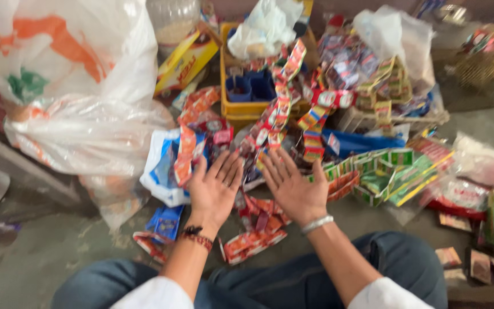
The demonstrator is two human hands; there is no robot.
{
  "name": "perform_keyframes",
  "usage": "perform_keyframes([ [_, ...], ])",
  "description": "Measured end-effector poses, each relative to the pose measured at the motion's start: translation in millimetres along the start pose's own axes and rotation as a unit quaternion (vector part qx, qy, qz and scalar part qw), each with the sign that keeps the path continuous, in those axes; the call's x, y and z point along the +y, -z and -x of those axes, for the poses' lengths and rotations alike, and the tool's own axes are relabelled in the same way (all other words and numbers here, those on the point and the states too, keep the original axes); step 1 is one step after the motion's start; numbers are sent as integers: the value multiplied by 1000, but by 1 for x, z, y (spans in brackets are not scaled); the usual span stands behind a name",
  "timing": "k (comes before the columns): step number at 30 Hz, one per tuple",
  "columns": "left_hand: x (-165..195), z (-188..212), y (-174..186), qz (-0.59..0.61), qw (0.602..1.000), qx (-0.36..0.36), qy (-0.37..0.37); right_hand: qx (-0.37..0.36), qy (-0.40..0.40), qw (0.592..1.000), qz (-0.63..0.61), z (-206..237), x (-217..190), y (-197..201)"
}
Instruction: The person sits on the floor and sorts small packets by color and type, separating them into piles. They handle red, blue, and pink packets, picking them up and placing them into organized stacks.
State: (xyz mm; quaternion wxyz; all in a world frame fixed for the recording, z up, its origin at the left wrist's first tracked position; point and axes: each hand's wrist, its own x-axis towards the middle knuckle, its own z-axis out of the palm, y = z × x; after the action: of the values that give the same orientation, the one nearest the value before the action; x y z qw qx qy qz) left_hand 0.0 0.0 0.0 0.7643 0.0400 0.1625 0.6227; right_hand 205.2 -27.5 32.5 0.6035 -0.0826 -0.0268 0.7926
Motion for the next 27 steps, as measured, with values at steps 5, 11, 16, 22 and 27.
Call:
perform_keyframes([
  [5, -15, -32, 29, -167, 983, 45, -62, 61, -8, 998, 16, -8, -8, 4],
  [11, -7, 5, -34, -176, 983, 43, -44, 73, -8, 997, 22, 7, -11, -32],
  [16, -3, 19, -96, -124, 980, 157, -6, 65, -20, 998, 7, -3, -19, -36],
  [22, 0, 10, -84, -254, 966, -45, -2, -178, -123, 975, 56, -25, -54, 20],
  [27, 14, -22, -81, -450, 888, -40, -88, 82, 40, 893, 440, -26, -97, 11],
])
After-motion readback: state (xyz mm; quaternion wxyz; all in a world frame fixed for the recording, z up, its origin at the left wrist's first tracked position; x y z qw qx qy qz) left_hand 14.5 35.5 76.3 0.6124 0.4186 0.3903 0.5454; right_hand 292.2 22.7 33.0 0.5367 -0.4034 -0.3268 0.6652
